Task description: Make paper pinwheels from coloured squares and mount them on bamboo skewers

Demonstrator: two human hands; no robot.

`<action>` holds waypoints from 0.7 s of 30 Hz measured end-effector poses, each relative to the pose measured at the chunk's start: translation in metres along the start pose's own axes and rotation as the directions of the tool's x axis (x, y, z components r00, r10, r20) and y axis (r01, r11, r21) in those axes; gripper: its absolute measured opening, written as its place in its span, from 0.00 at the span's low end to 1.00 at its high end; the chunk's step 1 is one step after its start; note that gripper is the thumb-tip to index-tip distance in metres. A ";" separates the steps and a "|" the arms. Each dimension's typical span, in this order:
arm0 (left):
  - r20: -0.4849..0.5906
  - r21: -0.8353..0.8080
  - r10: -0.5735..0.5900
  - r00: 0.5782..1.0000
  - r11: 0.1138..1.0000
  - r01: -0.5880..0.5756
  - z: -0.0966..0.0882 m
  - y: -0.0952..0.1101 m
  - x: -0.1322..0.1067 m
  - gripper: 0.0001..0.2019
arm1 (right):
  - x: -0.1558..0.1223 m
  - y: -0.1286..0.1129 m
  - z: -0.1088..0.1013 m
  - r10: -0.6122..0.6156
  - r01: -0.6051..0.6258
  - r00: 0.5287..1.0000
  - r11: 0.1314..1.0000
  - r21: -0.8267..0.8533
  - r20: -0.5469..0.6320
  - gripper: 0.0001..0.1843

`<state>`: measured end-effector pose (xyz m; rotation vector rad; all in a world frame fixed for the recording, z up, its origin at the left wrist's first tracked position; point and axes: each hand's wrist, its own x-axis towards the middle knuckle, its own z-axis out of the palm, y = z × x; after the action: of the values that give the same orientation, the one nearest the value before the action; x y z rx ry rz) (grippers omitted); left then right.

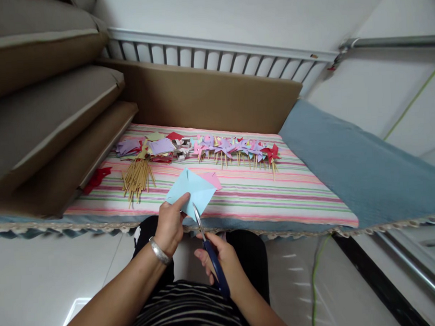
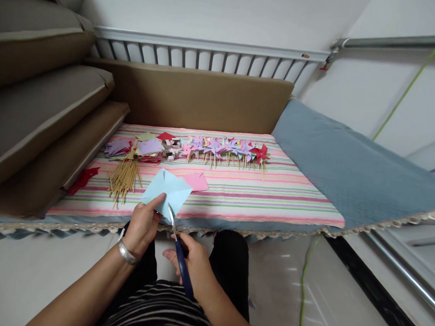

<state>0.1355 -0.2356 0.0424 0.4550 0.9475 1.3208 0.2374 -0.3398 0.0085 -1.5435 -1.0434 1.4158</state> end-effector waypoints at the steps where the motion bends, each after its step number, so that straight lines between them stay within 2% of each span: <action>1: 0.000 -0.001 -0.002 1.000 1.000 0.002 0.000 0.000 0.000 0.14 | 0.000 -0.001 0.000 0.003 -0.003 1.000 1.000 0.000 -0.001 0.30; 10: -0.027 -0.005 -0.022 0.999 1.000 0.022 0.001 -0.004 0.003 0.14 | 0.003 0.004 0.001 0.060 -0.060 0.998 0.998 0.018 -0.002 0.32; 15: -0.008 -0.015 -0.034 0.999 0.999 0.034 -0.004 -0.013 0.010 0.13 | 0.013 0.016 -0.005 -0.025 0.023 0.999 0.996 -0.089 -0.023 0.29; 18: -0.033 0.026 -0.052 0.998 0.998 0.053 -0.012 -0.022 0.025 0.14 | 0.018 0.024 -0.012 -0.060 0.068 0.997 0.988 -0.139 0.056 0.25; 21: -0.076 0.109 -0.051 0.996 0.992 0.059 -0.021 -0.026 0.056 0.17 | 0.019 0.036 -0.023 -0.056 0.071 0.993 0.987 -0.146 0.101 0.23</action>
<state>0.1327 -0.1931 -0.0077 0.4651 1.0915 1.2459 0.2632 -0.3357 -0.0300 -1.5451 -1.2717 1.4067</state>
